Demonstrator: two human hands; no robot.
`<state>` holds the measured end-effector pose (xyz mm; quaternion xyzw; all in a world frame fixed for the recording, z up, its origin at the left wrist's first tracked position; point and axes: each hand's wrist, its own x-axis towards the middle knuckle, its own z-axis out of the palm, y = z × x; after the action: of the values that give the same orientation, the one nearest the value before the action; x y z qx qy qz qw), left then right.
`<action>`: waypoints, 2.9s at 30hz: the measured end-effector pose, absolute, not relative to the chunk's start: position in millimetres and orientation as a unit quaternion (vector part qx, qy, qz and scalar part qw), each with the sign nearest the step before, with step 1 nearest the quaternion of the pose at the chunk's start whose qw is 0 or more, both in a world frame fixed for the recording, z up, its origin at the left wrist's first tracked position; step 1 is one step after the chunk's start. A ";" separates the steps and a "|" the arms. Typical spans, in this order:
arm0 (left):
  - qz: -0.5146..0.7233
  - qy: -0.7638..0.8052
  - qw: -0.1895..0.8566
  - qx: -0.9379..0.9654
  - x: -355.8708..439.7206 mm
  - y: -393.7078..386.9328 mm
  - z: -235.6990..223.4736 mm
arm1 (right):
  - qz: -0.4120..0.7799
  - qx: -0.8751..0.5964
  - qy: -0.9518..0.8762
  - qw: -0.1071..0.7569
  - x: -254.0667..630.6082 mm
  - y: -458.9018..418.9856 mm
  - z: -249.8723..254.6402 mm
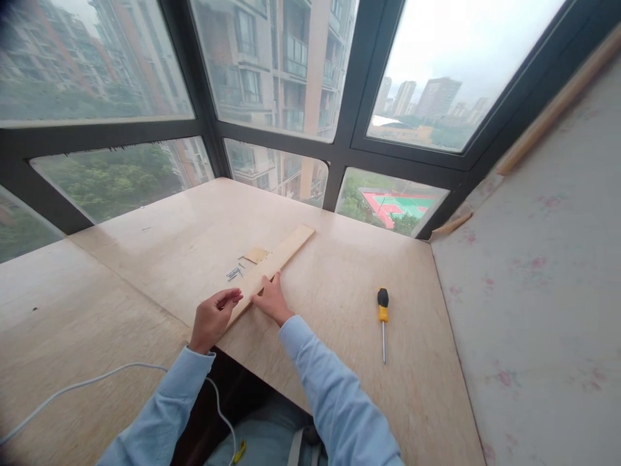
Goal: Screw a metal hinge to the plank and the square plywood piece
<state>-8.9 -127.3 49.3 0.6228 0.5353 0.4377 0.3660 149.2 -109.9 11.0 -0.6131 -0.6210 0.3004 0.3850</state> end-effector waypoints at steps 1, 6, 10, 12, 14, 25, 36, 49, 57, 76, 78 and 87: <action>0.429 0.541 0.366 0.623 -7.1 -128.9 49.9 | 0.312 -0.604 -0.620 0.392 154.4 -110.2 11.1; 0.416 0.537 0.390 0.622 7.1 -137.8 44.3 | 0.398 -0.581 -0.558 0.438 189.7 -131.3 11.1; 0.416 0.514 0.423 0.619 27.1 -148.6 31.7 | 0.350 -0.595 -0.546 0.475 237.1 -172.3 16.2; 0.412 0.504 0.423 0.630 39.9 -156.6 25.4 | 0.262 -0.625 -0.556 0.482 274.5 -196.1 20.9; 0.404 0.494 0.418 0.647 53.8 -165.9 19.4 | 0.158 -0.686 -0.541 0.461 319.7 -219.7 25.3; 0.407 0.439 0.377 0.707 104.6 -180.1 0.6 | 0.114 -0.902 -0.359 0.213 425.4 -261.4 20.2; 0.447 0.449 0.497 0.593 101.4 -182.2 8.2 | 0.287 -0.792 -0.384 0.378 327.9 -171.4 43.8; 0.360 0.557 0.298 0.686 -4.5 -110.5 51.9 | 0.588 -0.497 -0.336 0.542 155.8 -101.2 78.2; 0.210 0.728 0.098 0.645 -55.9 -74.9 40.0 | 0.604 -0.535 -0.341 0.483 194.7 -141.1 40.7; 0.140 0.722 0.066 0.674 -50.5 -70.0 35.7 | 0.564 -0.512 -0.235 0.604 265.6 -243.0 20.2; 0.141 0.718 0.062 0.679 -50.2 -69.1 35.1 | 0.565 -0.512 -0.229 0.605 267.9 -255.6 24.2; 0.247 0.653 0.049 0.714 -26.3 -93.9 54.4 | 0.486 -0.511 -0.186 0.684 304.8 -332.6 55.8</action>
<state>-26.3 -93.9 54.4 0.7143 0.6530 0.2468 0.0490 304.8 -332.6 55.8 -0.5114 -0.1865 0.4858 0.6839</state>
